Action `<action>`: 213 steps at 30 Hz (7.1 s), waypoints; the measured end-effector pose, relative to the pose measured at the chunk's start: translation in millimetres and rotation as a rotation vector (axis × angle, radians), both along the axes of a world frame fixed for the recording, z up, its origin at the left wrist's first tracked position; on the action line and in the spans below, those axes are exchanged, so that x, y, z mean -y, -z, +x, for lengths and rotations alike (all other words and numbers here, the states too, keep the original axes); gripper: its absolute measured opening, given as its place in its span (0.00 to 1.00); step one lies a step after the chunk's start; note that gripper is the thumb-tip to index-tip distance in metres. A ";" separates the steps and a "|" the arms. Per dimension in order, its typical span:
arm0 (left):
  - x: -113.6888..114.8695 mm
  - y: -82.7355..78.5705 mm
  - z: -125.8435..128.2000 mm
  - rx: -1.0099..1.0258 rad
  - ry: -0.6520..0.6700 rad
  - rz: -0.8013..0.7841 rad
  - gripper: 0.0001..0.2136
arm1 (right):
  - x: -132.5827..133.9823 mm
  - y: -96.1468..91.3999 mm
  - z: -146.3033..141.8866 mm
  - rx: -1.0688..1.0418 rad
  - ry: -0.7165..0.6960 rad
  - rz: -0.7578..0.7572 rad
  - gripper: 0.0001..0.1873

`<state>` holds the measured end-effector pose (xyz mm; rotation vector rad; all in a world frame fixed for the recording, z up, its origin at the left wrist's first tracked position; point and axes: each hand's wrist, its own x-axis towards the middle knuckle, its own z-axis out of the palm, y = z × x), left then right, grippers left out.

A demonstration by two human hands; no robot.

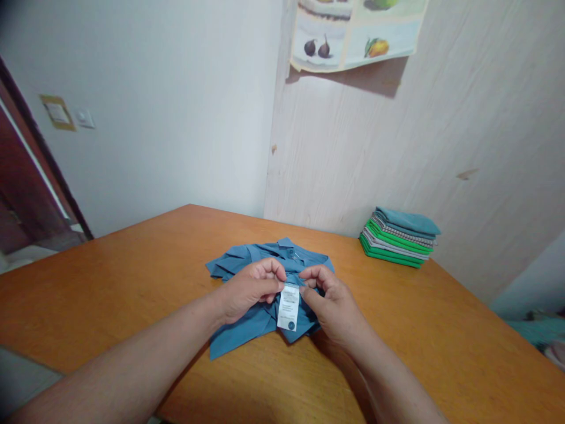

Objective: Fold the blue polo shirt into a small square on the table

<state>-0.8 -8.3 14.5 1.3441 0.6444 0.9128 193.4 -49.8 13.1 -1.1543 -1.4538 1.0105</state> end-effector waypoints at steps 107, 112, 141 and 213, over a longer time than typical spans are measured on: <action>1.9 0.7 -2.2 -0.169 0.127 0.057 0.09 | -2.9 3.9 0.3 0.222 -0.072 0.004 0.24; 2.6 0.7 -1.8 -0.181 0.048 0.092 0.10 | 0.1 1.9 -1.4 0.181 -0.158 -0.021 0.26; -7.0 2.2 -6.7 -0.116 -0.048 -0.016 0.16 | 4.8 2.0 -4.0 0.322 -0.316 -0.010 0.19; -9.8 3.6 -4.7 -0.005 -0.019 -0.034 0.16 | 2.3 7.8 -1.7 0.387 -0.292 0.022 0.11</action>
